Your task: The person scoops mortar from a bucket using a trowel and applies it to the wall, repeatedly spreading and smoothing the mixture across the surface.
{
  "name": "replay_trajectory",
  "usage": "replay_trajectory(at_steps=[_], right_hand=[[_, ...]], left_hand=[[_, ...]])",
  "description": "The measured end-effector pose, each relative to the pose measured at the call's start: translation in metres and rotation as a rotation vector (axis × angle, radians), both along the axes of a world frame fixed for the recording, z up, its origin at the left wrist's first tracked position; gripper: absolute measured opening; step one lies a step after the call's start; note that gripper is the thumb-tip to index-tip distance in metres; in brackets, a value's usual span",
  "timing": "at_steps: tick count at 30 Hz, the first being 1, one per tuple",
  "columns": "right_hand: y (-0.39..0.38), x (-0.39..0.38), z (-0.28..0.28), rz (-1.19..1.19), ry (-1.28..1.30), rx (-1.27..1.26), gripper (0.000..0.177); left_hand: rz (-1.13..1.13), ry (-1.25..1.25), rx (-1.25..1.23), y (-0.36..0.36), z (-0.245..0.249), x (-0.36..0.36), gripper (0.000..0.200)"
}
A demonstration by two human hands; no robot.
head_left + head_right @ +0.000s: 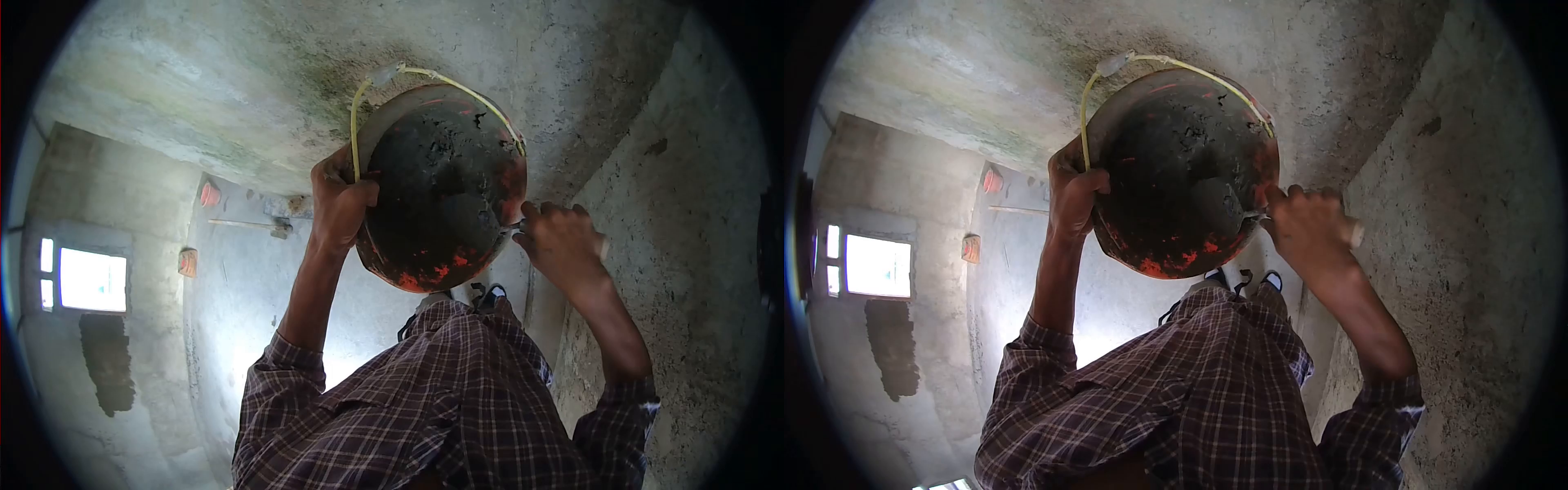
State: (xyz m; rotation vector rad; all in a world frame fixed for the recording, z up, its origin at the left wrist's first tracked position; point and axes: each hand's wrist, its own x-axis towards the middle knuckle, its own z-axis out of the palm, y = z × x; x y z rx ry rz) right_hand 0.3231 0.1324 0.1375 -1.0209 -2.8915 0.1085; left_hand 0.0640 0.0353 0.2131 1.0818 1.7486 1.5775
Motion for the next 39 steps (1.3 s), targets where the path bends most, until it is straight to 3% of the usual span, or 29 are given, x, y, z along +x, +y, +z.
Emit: replay_trajectory(at_steps=[8,10,13,15,19,26,28,30,34,36,39], right_hand=[[0.000,-0.033,-0.034,0.010,-0.176,0.268,0.024],[-0.004,-0.037,-0.044,0.036,-0.079,0.304,0.012],[-0.009,-0.045,-0.065,0.127,0.064,0.300,0.011],[-0.015,-0.043,-0.064,0.123,0.094,0.199,0.012],[-0.026,-0.038,-0.079,0.089,0.116,-0.112,0.017],[-0.038,-0.053,-0.083,0.133,0.270,-0.267,0.025],[-0.042,-0.055,-0.083,0.134,0.543,-0.406,0.026],[-0.047,-0.056,-0.078,0.131,0.531,-0.460,0.025],[-0.062,-0.059,-0.067,0.046,0.530,-0.640,0.022],[-0.056,-0.061,-0.066,0.068,0.523,-0.582,0.021],[-0.042,-0.059,-0.056,0.084,0.501,-0.552,0.021]], left_hand=[[-0.040,-0.002,-0.036,-0.001,-0.011,0.001,0.056],[-0.064,-0.007,-0.042,0.004,-0.008,0.008,0.060],[-0.105,-0.008,-0.034,0.006,-0.005,0.015,0.070],[-0.075,0.083,-0.112,0.004,-0.006,0.014,0.072],[-0.055,0.006,-0.090,0.001,-0.009,0.013,0.074],[-0.060,0.017,-0.073,-0.005,-0.012,0.011,0.075],[-0.035,-0.017,-0.074,-0.011,-0.015,0.011,0.075],[-0.002,0.000,-0.027,-0.011,-0.020,0.010,0.060],[0.008,0.164,0.052,-0.012,-0.027,0.012,0.059],[0.015,-0.042,-0.033,-0.018,-0.020,0.013,0.058],[0.054,0.017,-0.116,-0.025,-0.028,0.008,0.056]])
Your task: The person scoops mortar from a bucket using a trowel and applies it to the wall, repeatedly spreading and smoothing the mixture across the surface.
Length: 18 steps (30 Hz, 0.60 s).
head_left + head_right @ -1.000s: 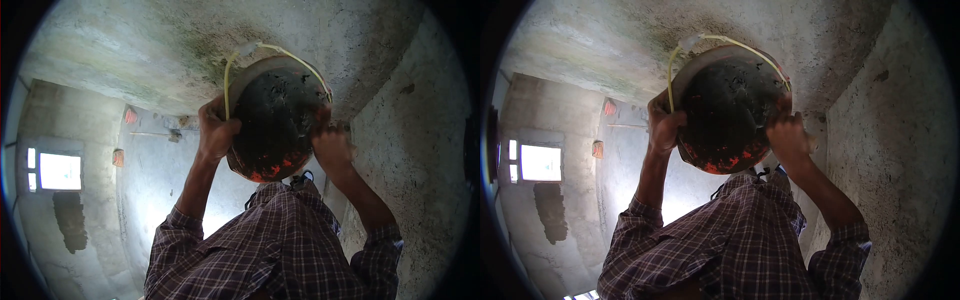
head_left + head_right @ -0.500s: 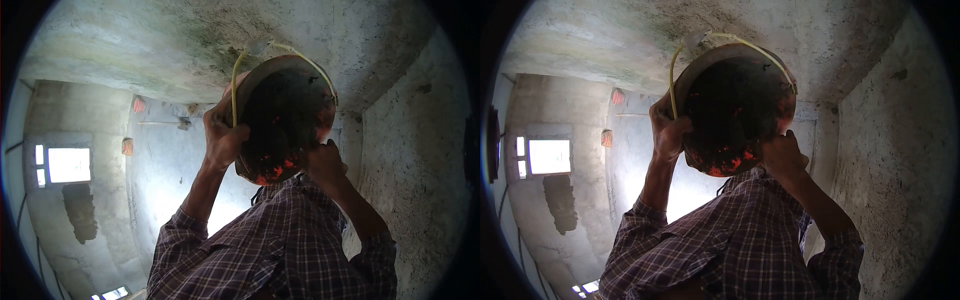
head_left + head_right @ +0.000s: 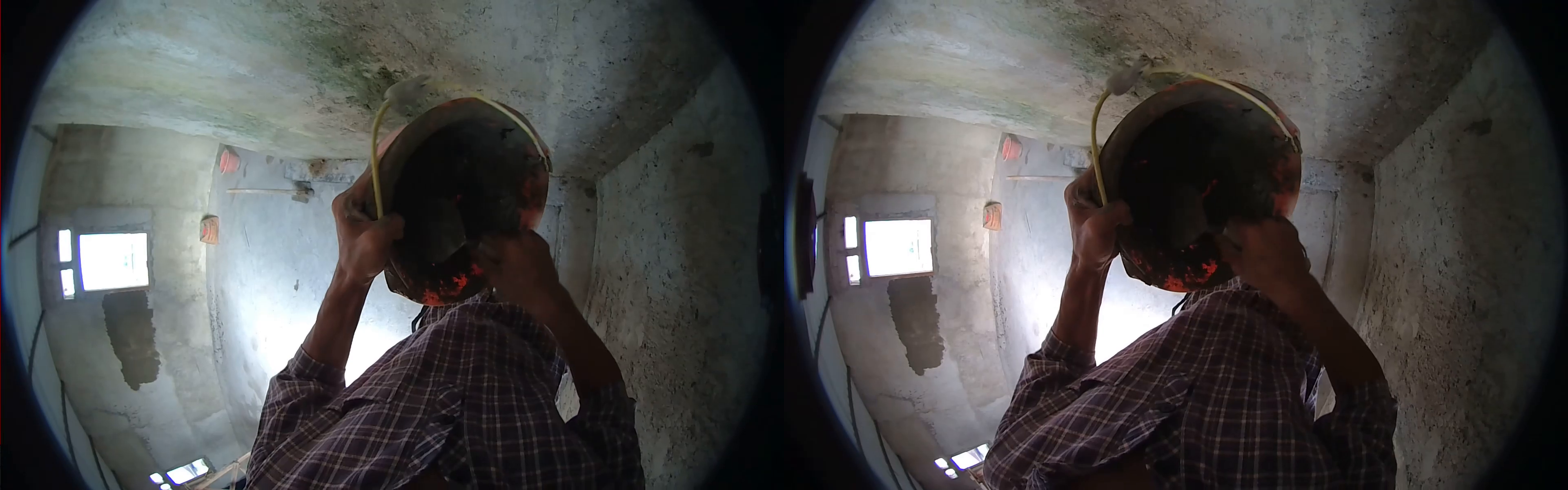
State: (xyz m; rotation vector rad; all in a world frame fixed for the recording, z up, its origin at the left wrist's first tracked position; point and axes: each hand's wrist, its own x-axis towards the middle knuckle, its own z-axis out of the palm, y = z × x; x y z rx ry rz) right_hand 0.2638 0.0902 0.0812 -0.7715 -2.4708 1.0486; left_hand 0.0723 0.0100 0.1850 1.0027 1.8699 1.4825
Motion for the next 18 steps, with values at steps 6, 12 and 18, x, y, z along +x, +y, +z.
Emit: replay_trajectory(at_steps=[6,12,18], right_hand=[[0.047,0.026,0.021,-0.009,-0.205,0.245,0.021],[0.045,0.017,-0.017,-0.020,-0.362,0.319,0.023],[0.026,0.001,-0.037,0.013,0.002,0.366,0.025]], left_hand=[[0.078,-0.133,0.120,-0.005,-0.027,-0.014,0.054],[-0.018,-0.224,0.063,0.003,-0.027,-0.013,0.063],[-0.066,-0.099,0.044,0.013,-0.008,0.007,0.054]])
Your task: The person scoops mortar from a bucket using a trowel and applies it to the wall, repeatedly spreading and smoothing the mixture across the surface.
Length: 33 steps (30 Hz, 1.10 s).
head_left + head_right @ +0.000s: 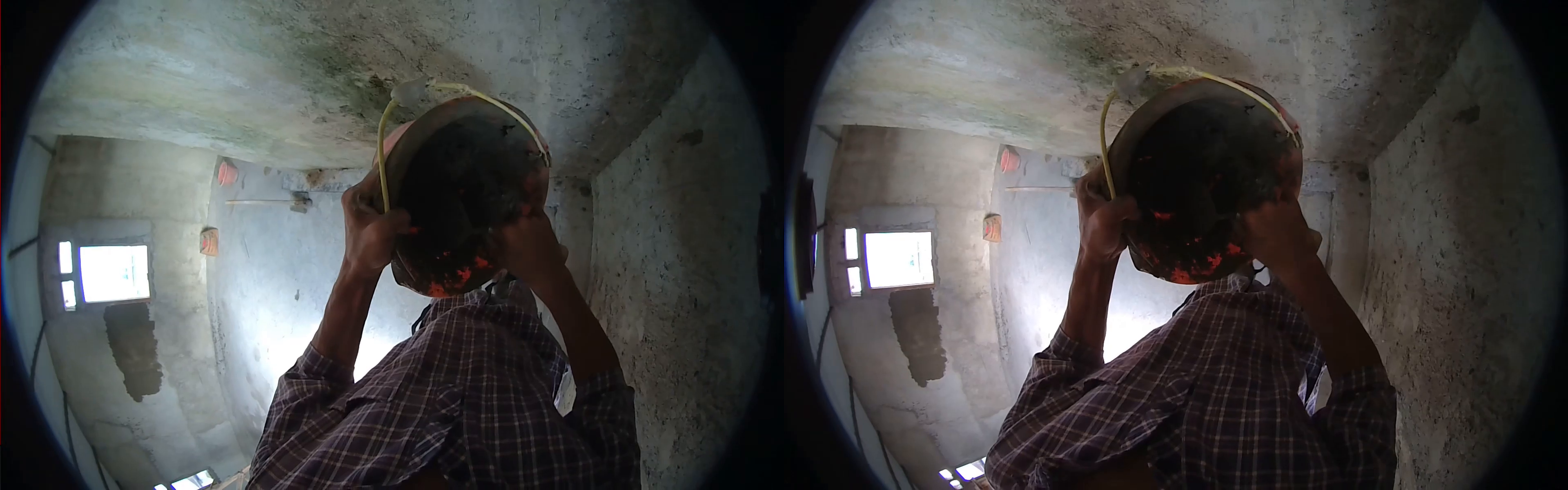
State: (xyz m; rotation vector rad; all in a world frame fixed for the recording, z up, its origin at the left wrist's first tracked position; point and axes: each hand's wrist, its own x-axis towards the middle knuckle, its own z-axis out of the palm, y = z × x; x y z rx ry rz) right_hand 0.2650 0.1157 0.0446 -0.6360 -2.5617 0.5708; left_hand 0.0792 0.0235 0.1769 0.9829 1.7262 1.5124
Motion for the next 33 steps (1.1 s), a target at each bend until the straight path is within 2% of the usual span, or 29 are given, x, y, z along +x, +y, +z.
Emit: replay_trajectory(at_steps=[1,3,5,8,10,12,14,16,18,22,24,25,26,29,31,32,33], right_hand=[[0.001,-0.002,0.000,0.041,-0.024,-0.135,0.030],[0.000,-0.003,0.000,0.051,-0.045,-0.208,0.029],[-0.005,-0.005,-0.004,0.065,-0.069,-0.293,0.028],[-0.007,-0.009,-0.006,0.093,0.042,-0.325,0.026],[-0.016,-0.014,0.002,0.034,0.101,-0.650,0.028],[-0.021,-0.020,0.005,-0.015,0.096,-0.658,0.029],[-0.028,-0.028,0.006,-0.078,0.080,-0.671,0.030],[-0.034,-0.034,0.009,-0.205,0.376,-0.720,0.031],[-0.022,-0.027,0.030,-0.233,0.290,-0.650,0.029],[-0.003,-0.003,0.057,-0.266,0.131,-0.540,0.023],[0.004,0.012,0.074,-0.269,0.143,-0.569,0.021],[0.005,0.021,0.081,-0.264,0.152,-0.634,0.019],[0.005,0.029,0.086,-0.272,0.148,-0.588,0.019],[0.007,0.050,0.106,-0.226,0.235,-0.517,0.024],[0.001,0.061,0.129,-0.230,0.216,-0.593,0.033],[0.001,0.065,0.138,-0.233,0.220,-0.549,0.033],[-0.001,0.069,0.147,-0.255,0.224,-0.629,0.035]], left_hand=[[-0.002,0.007,0.000,0.001,0.002,0.002,0.054],[0.035,-0.211,0.122,0.002,0.004,0.006,0.053],[0.008,-0.166,0.058,-0.005,0.004,0.003,0.054],[-0.036,-0.131,-0.021,-0.015,0.000,-0.002,0.058],[-0.042,-0.131,-0.045,-0.022,-0.002,-0.002,0.061],[0.058,-0.240,0.092,-0.024,-0.003,-0.001,0.059],[0.082,-0.158,0.079,-0.023,-0.003,0.006,0.058],[0.119,-0.089,0.070,-0.027,-0.005,0.009,0.058],[0.155,0.002,0.012,-0.024,-0.011,-0.001,0.056],[0.254,-0.048,0.097,-0.017,-0.019,-0.016,0.054],[0.327,-0.225,0.177,-0.013,-0.027,-0.022,0.051],[0.348,-0.245,0.192,-0.010,-0.030,-0.022,0.052],[0.336,-0.266,0.232,-0.011,-0.037,-0.024,0.052],[0.415,-0.247,0.133,-0.014,-0.069,-0.036,0.051],[0.435,-0.258,0.103,-0.020,-0.087,-0.041,0.050],[0.440,-0.262,0.091,-0.020,-0.092,-0.045,0.050],[0.433,-0.275,0.124,-0.023,-0.099,-0.050,0.050]])
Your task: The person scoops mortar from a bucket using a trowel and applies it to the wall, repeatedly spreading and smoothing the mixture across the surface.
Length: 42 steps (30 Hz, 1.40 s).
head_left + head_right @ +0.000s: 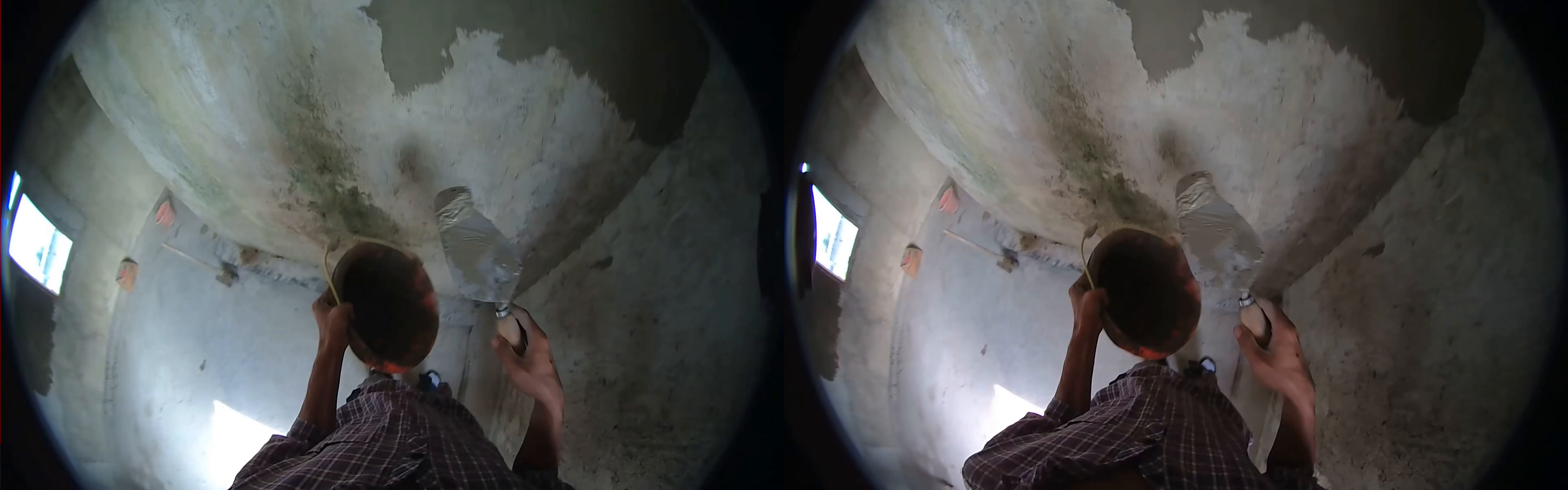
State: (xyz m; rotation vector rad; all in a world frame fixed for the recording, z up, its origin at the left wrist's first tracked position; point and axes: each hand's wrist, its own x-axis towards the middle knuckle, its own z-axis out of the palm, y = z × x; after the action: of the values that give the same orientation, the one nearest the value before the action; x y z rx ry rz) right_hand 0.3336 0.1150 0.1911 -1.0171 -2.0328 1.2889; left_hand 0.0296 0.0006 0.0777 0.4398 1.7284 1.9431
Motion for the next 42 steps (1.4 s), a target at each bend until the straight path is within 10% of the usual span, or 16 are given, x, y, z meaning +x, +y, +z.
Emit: replay_trajectory(at_steps=[5,8,19,25,42], right_hand=[[-0.004,-0.001,-0.013,0.090,0.583,-0.452,0.050],[-0.004,0.000,-0.081,0.032,0.450,-0.668,0.042],[0.038,-0.056,0.018,-0.570,0.334,-0.098,0.050],[0.061,-0.089,0.055,-0.276,0.746,-0.163,0.048],[0.210,-0.140,0.059,-0.751,-0.653,1.007,0.034]], left_hand=[[0.018,-0.043,-0.097,-0.019,-0.026,-0.023,0.053],[0.029,-0.060,-0.053,-0.024,-0.029,-0.036,0.052],[0.049,-0.078,-0.102,-0.025,-0.039,-0.084,0.056],[0.052,-0.157,-0.007,-0.025,-0.051,-0.104,0.054],[0.016,-0.181,-0.137,-0.053,-0.094,-0.151,0.057]])
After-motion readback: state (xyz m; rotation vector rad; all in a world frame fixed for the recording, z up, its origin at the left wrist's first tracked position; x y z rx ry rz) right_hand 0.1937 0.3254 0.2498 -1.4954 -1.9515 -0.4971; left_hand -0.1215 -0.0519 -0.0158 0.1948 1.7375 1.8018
